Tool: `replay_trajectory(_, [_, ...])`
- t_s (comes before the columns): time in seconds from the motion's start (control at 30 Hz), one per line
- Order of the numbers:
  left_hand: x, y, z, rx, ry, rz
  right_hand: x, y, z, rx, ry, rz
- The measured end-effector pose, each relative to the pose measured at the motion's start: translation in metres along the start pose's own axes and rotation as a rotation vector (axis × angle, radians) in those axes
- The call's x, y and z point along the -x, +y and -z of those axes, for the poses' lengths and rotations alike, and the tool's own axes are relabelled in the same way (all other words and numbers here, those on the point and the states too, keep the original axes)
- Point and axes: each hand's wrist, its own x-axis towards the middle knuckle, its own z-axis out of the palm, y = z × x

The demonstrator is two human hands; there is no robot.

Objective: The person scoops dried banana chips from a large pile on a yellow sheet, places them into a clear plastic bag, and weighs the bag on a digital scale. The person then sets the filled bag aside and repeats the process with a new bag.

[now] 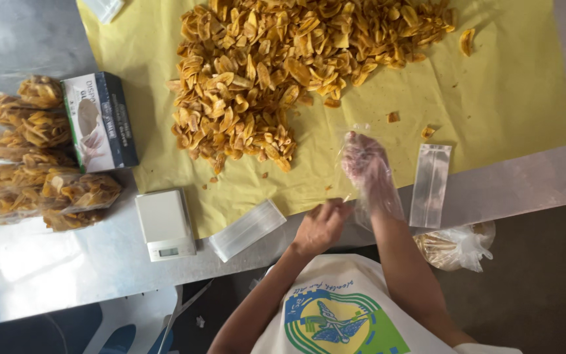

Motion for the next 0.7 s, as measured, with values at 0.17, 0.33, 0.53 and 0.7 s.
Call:
replay_trajectory(0.17, [-0.037, -0.007, -0.012, 0.002, 0.196, 0.116, 0.037, 0.015, -0.025, 0.72, -0.056, 0.53])
replay_trajectory(0.33, [-0.06, -0.001, -0.008, -0.049, -0.114, -0.063, 0.056, -0.03, -0.052, 1.152, -0.331, 0.879])
replay_trajectory(0.53, [-0.13, -0.054, -0.006, -0.224, -0.361, 0.479, 0.036, -0.061, -0.04, 1.3, -0.96, -0.255])
replay_trajectory(0.7, [-0.138, -0.083, 0.032, -0.222, -0.067, 0.375, -0.059, -0.179, 0.045, 0.422, -0.31, 0.246])
